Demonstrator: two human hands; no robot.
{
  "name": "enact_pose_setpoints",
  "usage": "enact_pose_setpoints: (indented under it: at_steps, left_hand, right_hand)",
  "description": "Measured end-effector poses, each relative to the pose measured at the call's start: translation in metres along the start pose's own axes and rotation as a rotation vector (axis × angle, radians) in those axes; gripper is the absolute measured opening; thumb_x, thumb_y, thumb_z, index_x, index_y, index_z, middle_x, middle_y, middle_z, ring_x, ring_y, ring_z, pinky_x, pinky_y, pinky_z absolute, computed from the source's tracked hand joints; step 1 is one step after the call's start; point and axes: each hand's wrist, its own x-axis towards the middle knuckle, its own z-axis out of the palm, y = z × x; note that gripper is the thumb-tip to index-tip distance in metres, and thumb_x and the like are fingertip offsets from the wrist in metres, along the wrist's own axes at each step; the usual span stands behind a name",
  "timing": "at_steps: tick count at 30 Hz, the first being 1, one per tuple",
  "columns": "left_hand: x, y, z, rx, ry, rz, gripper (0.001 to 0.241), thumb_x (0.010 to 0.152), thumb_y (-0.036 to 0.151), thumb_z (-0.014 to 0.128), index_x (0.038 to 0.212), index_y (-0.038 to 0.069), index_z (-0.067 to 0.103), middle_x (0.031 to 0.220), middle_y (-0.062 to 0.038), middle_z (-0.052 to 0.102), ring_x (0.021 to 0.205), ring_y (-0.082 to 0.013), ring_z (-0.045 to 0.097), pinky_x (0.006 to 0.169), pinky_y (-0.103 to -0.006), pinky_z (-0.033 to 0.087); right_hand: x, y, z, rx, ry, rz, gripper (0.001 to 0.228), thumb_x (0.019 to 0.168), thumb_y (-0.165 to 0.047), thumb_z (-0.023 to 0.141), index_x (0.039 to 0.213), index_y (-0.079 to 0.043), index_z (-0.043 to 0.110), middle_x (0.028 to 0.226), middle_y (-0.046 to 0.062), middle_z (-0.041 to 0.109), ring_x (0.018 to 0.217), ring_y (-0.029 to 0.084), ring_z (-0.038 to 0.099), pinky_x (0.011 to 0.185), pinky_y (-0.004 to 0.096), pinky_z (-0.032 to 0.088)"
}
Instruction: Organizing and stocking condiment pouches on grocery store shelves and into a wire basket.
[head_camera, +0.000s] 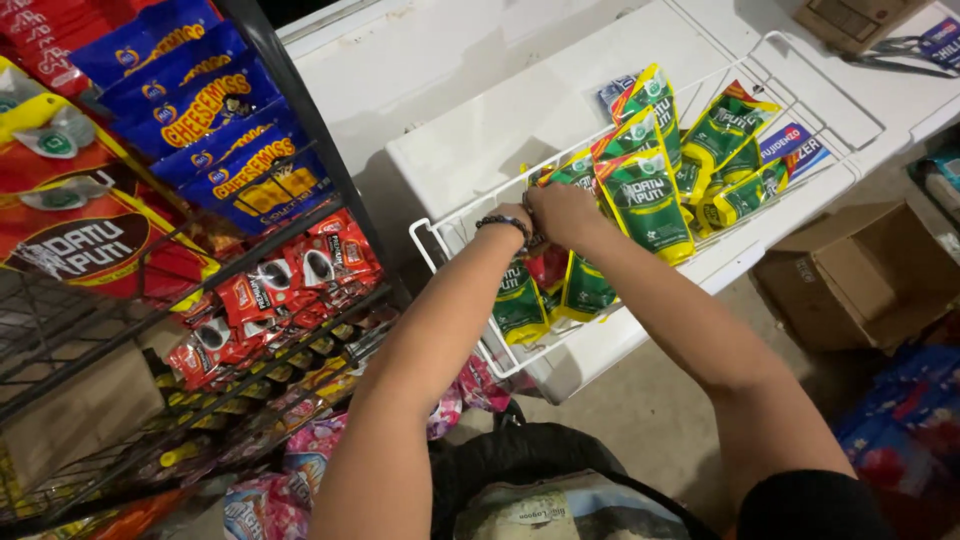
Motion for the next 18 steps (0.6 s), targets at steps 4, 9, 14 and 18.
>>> enact_pose_setpoints:
  at_steps: [4, 9, 14, 18]
  left_hand:
    - [-0.006, 0.003, 0.005, -0.105, 0.108, -0.024, 0.036, 0.101, 0.022, 0.047, 0.122, 0.008, 0.073, 0.130, -0.020, 0.066, 0.121, -0.0366, 0.064, 0.100, -0.0460, 0.053]
    - [-0.062, 0.025, -0.015, 0.106, 0.231, 0.126, 0.032, 0.096, 0.016, 0.051, 0.117, 0.005, 0.074, 0.128, -0.021, 0.067, 0.115, -0.0365, 0.067, 0.095, -0.0458, 0.056]
    - [-0.151, 0.036, -0.063, 0.288, 0.496, 0.353, 0.021, 0.087, 0.013, 0.062, 0.100, 0.004, 0.075, 0.123, -0.022, 0.061, 0.107, -0.0383, 0.067, 0.085, -0.0462, 0.057]
    - [-0.200, 0.027, -0.094, 0.103, 0.483, 0.541, 0.011, 0.089, 0.013, 0.064, 0.096, 0.006, 0.070, 0.116, -0.019, 0.059, 0.096, -0.0395, 0.067, 0.079, -0.0510, 0.055]
  right_hand:
    - [-0.002, -0.002, -0.005, -0.032, 0.039, -0.008, 0.020, 0.094, -0.020, 0.062, 0.111, -0.015, 0.071, 0.108, 0.016, 0.074, 0.102, 0.039, 0.072, 0.081, 0.052, 0.059]
    - [-0.021, 0.006, -0.029, 0.069, 0.094, -0.045, 0.024, 0.092, -0.020, 0.064, 0.114, -0.020, 0.074, 0.108, 0.016, 0.074, 0.102, 0.038, 0.070, 0.085, 0.051, 0.056]
    - [-0.055, 0.030, -0.044, 0.129, 0.204, -0.150, 0.021, 0.087, -0.024, 0.072, 0.108, -0.019, 0.076, 0.103, 0.014, 0.073, 0.103, 0.035, 0.069, 0.090, 0.047, 0.056]
    - [-0.092, 0.027, -0.072, 0.427, 0.410, -0.371, 0.021, 0.084, -0.019, 0.080, 0.101, -0.009, 0.076, 0.103, 0.013, 0.069, 0.097, 0.030, 0.067, 0.083, 0.041, 0.056]
